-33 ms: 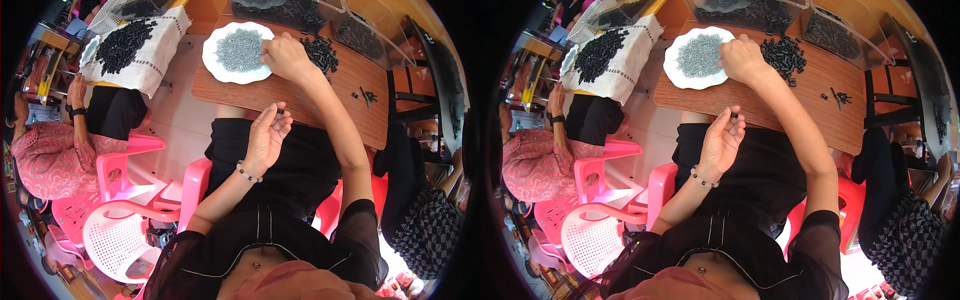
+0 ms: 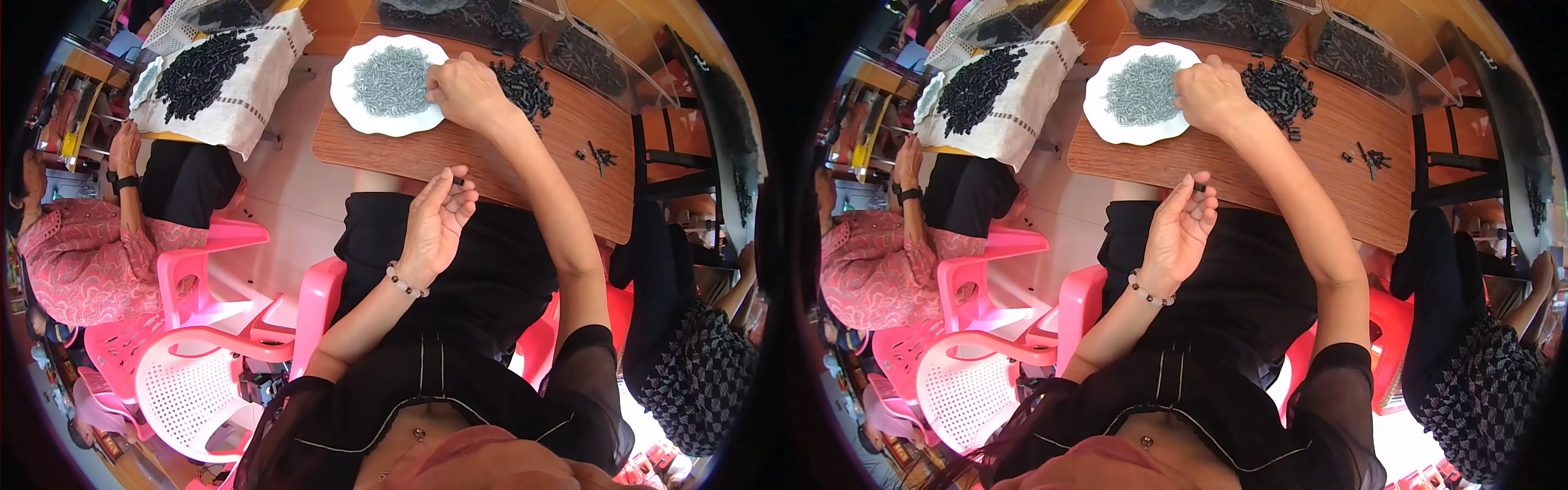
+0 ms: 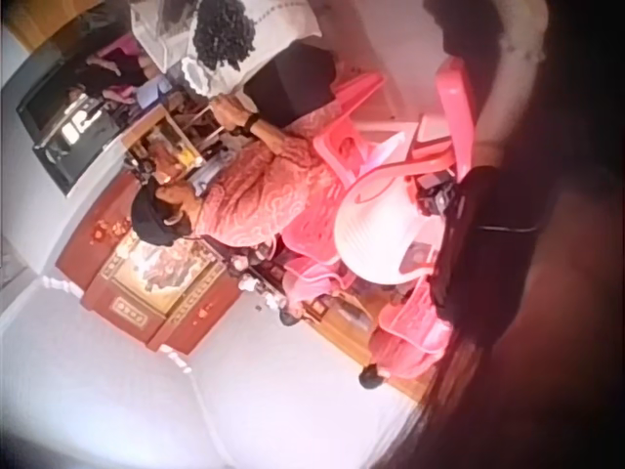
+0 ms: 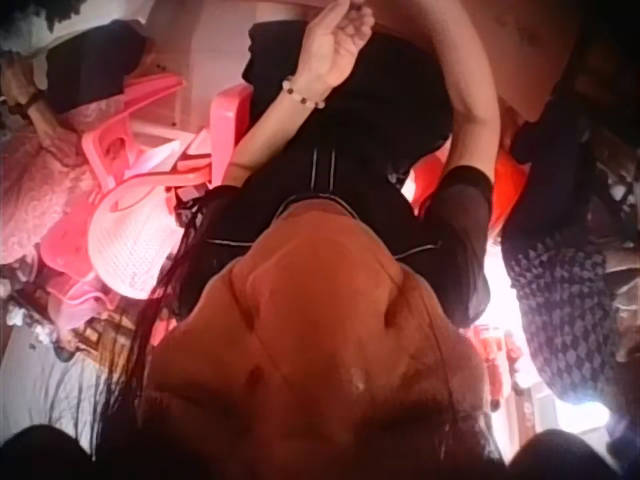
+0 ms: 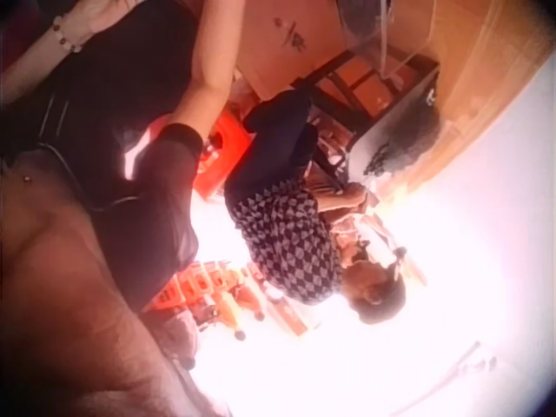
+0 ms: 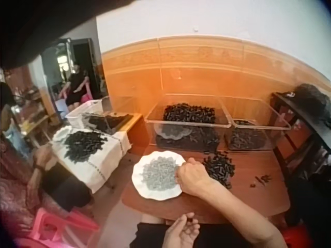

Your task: The person assembles small parts by picking up plastic pieces and metal pins from the table and inserting the pins into the plastic pieces by hand.

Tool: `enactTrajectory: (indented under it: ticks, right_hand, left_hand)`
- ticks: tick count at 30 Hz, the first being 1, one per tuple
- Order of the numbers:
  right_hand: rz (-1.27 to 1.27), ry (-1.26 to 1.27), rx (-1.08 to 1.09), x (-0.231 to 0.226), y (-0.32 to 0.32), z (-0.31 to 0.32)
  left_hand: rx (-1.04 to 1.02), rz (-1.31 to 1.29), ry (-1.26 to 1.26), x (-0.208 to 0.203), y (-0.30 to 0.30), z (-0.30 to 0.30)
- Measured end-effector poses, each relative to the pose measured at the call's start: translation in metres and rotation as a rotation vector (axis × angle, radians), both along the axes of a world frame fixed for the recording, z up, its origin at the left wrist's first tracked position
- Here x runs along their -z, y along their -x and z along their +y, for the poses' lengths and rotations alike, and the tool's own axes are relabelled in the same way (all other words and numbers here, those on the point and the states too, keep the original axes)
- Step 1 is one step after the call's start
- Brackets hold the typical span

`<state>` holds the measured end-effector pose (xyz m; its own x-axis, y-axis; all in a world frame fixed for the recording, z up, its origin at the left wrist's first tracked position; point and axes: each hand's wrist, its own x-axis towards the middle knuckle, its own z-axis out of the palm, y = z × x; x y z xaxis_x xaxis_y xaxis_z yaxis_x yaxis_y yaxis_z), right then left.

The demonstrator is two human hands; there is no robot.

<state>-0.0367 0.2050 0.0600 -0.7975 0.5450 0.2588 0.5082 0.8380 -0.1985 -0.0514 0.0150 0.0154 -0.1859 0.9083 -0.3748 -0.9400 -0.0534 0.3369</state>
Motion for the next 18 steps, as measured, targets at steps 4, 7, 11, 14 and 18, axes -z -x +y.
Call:
enactTrajectory:
  ticks: [4,7,11,14,18]
  right_hand:
    - [-0.042,-0.049,-0.011,0.007,0.004,0.005]
    - [0.002,0.042,-0.011,0.010,0.007,0.004]
    - [0.294,0.376,-0.045,0.004,0.003,0.010]
    - [0.460,0.591,-0.097,0.007,0.000,0.012]
    - [0.598,1.046,-0.113,-0.014,-0.018,-0.010]
  left_hand:
    - [0.016,-0.004,0.016,-0.001,-0.001,0.000]
    - [0.006,-0.009,0.030,0.000,0.001,-0.001]
    - [0.003,-0.044,0.031,0.001,0.003,0.000]
    - [0.011,-0.073,0.024,0.000,0.004,0.001]
    - [0.024,-0.112,-0.007,-0.003,0.009,0.001]
